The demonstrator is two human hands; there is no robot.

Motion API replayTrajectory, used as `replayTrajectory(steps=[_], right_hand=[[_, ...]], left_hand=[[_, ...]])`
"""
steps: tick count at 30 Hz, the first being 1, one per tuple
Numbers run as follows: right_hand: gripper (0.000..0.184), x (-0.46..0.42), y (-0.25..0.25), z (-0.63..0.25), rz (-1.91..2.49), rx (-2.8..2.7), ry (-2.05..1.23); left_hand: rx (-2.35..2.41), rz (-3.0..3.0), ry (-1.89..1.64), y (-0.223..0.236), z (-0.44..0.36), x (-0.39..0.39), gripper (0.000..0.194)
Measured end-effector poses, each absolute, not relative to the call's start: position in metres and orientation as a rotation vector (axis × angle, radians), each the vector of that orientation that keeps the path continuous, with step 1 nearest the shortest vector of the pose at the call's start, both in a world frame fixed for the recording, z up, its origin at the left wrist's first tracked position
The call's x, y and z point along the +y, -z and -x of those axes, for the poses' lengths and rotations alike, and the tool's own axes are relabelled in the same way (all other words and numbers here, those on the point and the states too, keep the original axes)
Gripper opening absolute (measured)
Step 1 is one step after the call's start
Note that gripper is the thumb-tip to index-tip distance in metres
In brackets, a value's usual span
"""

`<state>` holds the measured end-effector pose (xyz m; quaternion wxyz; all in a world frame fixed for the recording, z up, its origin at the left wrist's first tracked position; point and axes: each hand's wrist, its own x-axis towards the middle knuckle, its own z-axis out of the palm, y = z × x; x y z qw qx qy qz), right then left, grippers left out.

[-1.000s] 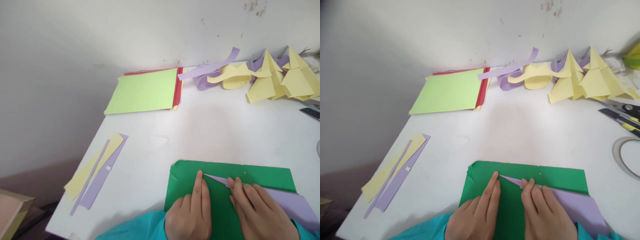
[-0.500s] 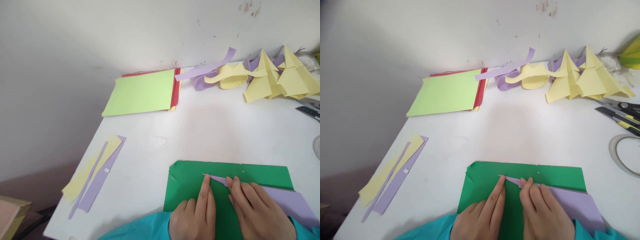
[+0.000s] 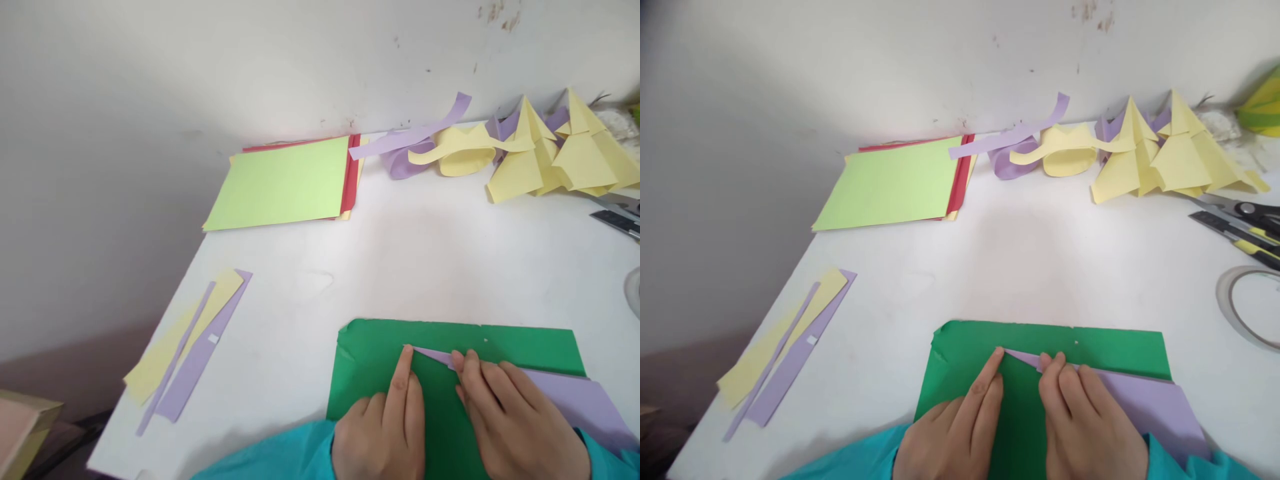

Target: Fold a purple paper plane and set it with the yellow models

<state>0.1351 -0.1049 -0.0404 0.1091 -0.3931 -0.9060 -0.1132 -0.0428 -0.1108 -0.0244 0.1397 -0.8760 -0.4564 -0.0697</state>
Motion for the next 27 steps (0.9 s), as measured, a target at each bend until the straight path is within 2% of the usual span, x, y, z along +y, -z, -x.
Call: replayTrajectory(steps=[9,15,20,27], right_hand=[[0.035,-0.102,0.036,-0.132,1.123,-2.621,0.339],[0.034,-0.098,0.031,-0.130,1.153,-2.588,0.295],[0.032,-0.096,0.028,-0.132,1.151,-2.591,0.212],[0.022,-0.091,0.029,-0.138,1.136,-2.601,0.181]], left_hand=[[-1.269,2.547,0.240,0.022,0.046,-0.107,0.021],[-1.101,2.690,0.682,0.029,0.043,-0.088,0.031],[-1.143,2.942,0.805,0.031,0.030,-0.071,0.023],[-1.274,3.000,0.905,0.032,0.029,-0.062,0.013]])
